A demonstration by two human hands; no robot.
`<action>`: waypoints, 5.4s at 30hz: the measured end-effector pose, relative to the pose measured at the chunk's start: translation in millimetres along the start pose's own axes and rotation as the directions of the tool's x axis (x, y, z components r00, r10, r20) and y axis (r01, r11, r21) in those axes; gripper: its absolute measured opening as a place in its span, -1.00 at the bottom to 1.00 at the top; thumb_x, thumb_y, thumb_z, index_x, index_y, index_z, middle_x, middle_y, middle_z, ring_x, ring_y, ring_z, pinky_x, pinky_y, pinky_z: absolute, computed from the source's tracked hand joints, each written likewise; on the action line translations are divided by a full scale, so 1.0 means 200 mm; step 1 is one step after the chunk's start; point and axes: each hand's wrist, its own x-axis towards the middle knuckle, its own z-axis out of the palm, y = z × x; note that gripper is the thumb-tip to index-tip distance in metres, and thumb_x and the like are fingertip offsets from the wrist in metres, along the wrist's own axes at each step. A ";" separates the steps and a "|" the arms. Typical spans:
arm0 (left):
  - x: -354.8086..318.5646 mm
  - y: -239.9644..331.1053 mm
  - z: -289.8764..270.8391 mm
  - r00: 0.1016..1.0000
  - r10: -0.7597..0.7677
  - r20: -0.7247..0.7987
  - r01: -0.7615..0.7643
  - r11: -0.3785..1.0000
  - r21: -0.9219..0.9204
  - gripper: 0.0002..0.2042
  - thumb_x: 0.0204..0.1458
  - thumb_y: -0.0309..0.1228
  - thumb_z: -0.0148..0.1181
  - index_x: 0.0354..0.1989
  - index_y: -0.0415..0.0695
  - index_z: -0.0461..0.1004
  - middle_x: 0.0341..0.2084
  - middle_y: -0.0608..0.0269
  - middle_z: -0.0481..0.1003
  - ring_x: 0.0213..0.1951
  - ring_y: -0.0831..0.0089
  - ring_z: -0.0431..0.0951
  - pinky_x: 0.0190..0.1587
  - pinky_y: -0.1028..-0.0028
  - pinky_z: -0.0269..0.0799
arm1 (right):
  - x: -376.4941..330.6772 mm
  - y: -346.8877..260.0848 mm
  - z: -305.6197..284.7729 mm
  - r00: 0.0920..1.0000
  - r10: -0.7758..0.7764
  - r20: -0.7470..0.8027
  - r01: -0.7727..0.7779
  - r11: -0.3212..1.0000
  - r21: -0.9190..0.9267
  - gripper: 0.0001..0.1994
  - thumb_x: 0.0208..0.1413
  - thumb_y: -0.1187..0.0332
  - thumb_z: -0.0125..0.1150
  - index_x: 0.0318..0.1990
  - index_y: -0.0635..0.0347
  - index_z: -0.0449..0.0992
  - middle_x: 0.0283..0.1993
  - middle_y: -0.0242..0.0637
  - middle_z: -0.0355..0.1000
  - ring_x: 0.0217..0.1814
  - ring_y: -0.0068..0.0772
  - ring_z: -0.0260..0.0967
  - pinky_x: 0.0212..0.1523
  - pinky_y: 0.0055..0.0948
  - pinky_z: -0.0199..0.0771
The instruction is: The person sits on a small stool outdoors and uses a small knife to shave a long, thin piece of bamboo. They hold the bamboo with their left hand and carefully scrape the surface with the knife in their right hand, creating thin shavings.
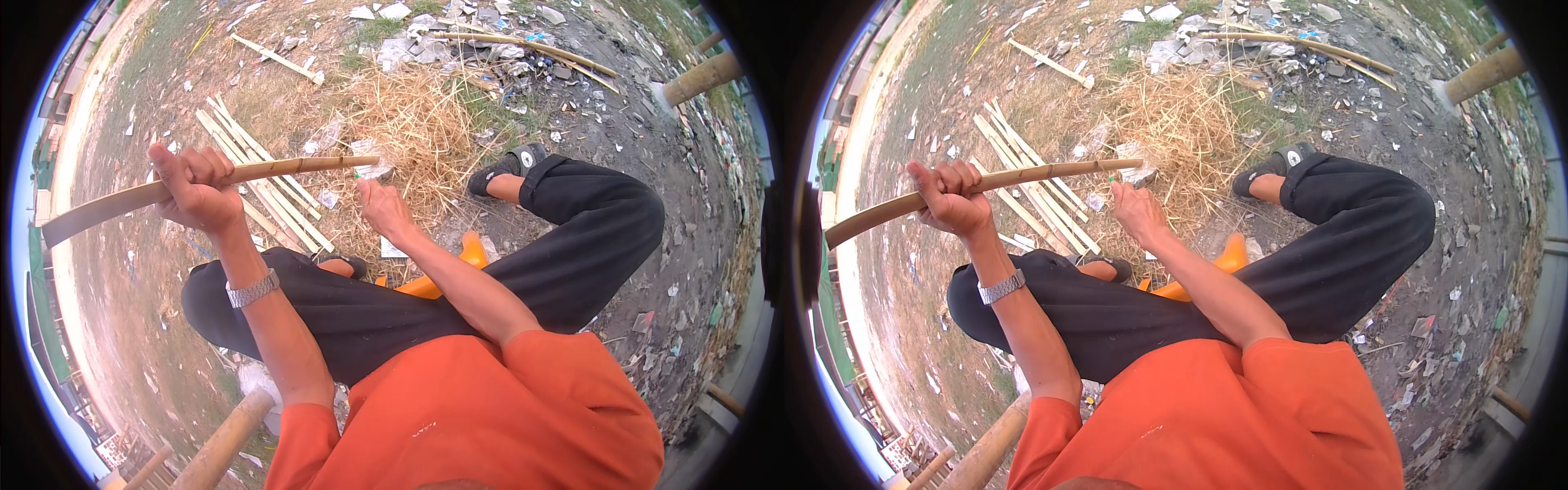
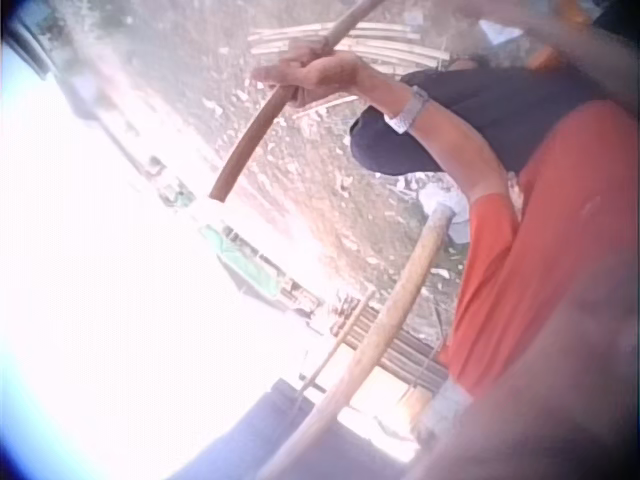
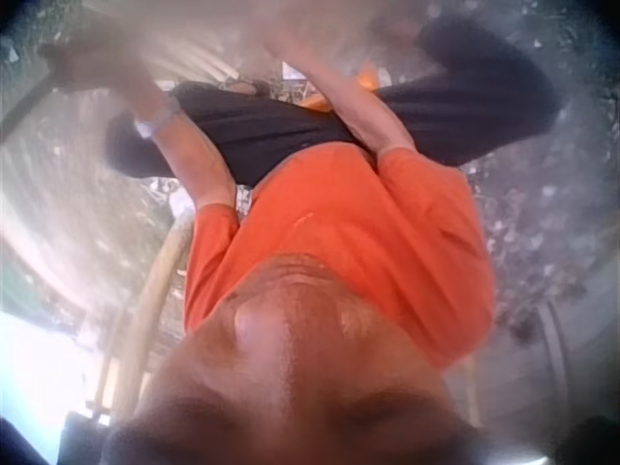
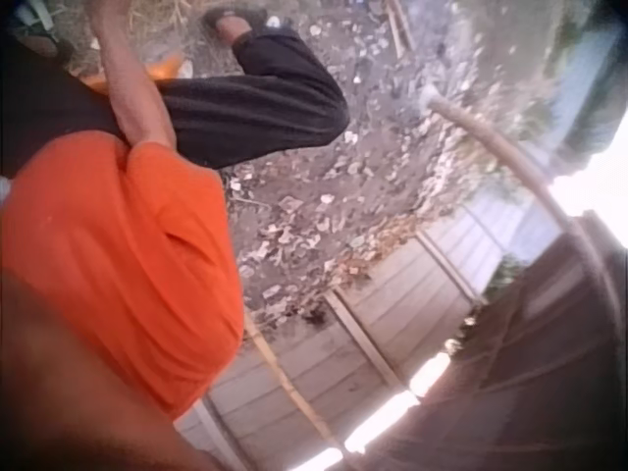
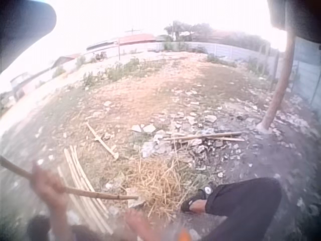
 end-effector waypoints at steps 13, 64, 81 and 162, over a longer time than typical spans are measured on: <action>0.00 0.01 0.03 0.999 0.002 0.035 -0.005 0.997 0.080 -0.49 0.17 -0.13 0.05 -0.76 0.09 -0.04 -0.90 0.52 -0.05 -0.84 0.67 -0.09 -0.78 0.56 -0.14 | 0.01 0.03 0.03 0.996 0.085 0.037 -0.086 0.996 0.021 -0.40 0.30 0.03 -0.43 -0.30 0.37 0.50 -0.33 0.24 0.44 -0.24 0.24 0.42 -0.16 0.05 0.39; 0.03 -0.02 0.03 0.950 0.130 -0.284 -0.052 0.962 0.267 -0.53 0.16 -0.15 0.07 -0.72 0.06 0.01 -0.87 0.48 -0.06 -0.82 0.61 -0.06 -0.72 0.52 -0.07 | 0.06 -0.23 -0.16 0.971 0.052 0.234 -0.067 0.996 0.060 -0.37 0.31 0.05 -0.39 -0.42 0.46 0.50 -0.41 0.26 0.43 -0.29 0.24 0.41 -0.16 -0.02 0.38; -0.02 0.01 -0.01 0.989 0.080 -0.125 -0.060 0.986 0.156 -0.49 0.14 -0.12 0.09 -0.78 0.07 0.00 -0.92 0.49 -0.01 -0.86 0.65 -0.01 -0.79 0.56 -0.09 | -0.12 -0.42 -0.22 0.991 -0.016 0.136 0.012 0.999 0.034 -0.40 0.30 0.05 -0.38 -0.35 0.41 0.52 -0.38 0.22 0.45 -0.25 0.24 0.43 -0.17 0.02 0.40; 0.01 -0.03 0.04 0.984 0.012 0.178 -0.013 1.000 0.004 -0.54 0.22 -0.13 -0.07 -0.68 0.06 -0.06 -0.89 0.53 -0.08 -0.84 0.70 -0.08 -0.83 0.57 -0.14 | 0.17 0.38 0.16 0.928 0.372 0.017 -0.370 0.927 -0.063 -0.42 0.28 0.02 -0.35 -0.28 0.37 0.52 -0.26 0.28 0.44 -0.14 0.22 0.42 -0.08 -0.01 0.39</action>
